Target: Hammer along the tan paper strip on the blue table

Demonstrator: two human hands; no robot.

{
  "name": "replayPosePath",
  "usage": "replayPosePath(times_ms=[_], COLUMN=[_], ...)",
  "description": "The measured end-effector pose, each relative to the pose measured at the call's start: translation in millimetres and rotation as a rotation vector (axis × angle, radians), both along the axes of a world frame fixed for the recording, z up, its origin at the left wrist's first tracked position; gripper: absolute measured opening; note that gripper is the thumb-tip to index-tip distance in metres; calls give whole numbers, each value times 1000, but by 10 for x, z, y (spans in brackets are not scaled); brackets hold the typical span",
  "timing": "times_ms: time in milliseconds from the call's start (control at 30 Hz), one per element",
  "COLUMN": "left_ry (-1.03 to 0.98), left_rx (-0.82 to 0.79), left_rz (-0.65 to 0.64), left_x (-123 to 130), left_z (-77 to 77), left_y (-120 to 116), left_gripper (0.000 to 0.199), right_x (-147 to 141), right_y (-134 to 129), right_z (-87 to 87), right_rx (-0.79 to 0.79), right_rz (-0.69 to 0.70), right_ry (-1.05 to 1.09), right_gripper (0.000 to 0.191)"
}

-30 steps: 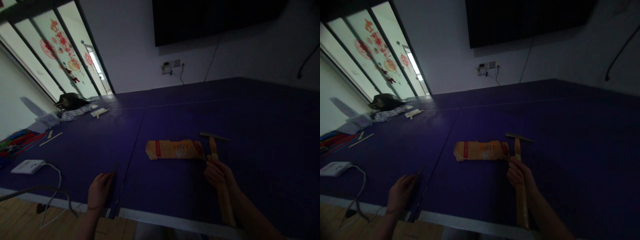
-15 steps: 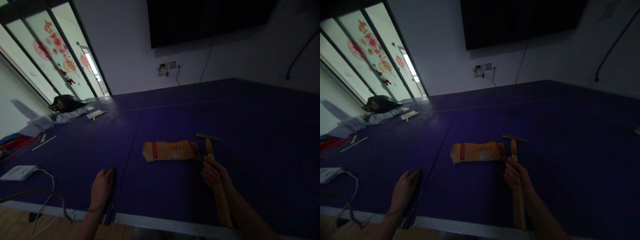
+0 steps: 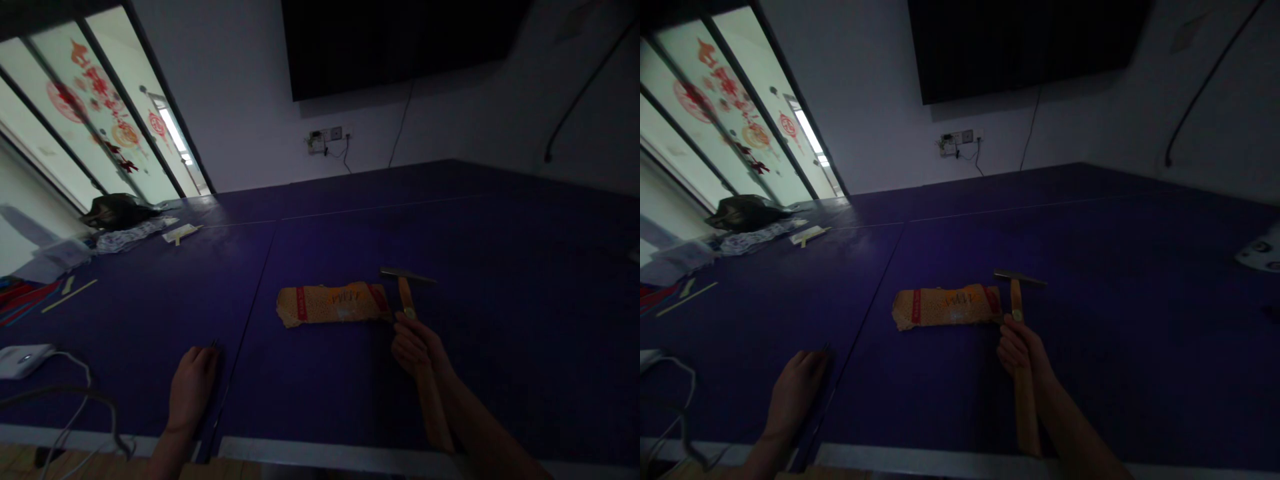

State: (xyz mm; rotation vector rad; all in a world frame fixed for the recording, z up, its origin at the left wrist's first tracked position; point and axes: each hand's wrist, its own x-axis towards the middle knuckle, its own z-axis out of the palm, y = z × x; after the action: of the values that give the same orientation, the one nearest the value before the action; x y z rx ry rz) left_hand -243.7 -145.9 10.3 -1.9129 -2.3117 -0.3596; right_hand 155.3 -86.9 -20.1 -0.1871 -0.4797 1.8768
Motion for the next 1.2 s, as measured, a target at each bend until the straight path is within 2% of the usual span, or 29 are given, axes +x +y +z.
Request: replayPosePath(times_ms=[433, 700, 833, 933, 1100, 1200], left_ry=[8, 173, 183, 99, -178, -282], left_rx=[-36, -81, -49, 51, 170, 188], left_rz=[-79, -104, -102, -13, 250, 274], left_x=[27, 72, 82, 64, 28, 27], left_z=[-12, 13, 8, 6, 30, 24], left_y=[33, 54, 39, 10, -47, -71], left_gripper=[32, 32, 34, 31, 22, 19], right_x=[-19, -6, -2, -1, 5, 17], right_y=[-21, -7, -11, -24, -43, -42], right_z=[42, 7, 6, 19, 28, 19], right_rx=[23, 27, 23, 25, 1, -22], right_rz=[0, -7, -3, 5, -26, -37], right_ry=[-9, -7, -3, -9, -21, -50], right_gripper=[28, 28, 27, 29, 23, 24])
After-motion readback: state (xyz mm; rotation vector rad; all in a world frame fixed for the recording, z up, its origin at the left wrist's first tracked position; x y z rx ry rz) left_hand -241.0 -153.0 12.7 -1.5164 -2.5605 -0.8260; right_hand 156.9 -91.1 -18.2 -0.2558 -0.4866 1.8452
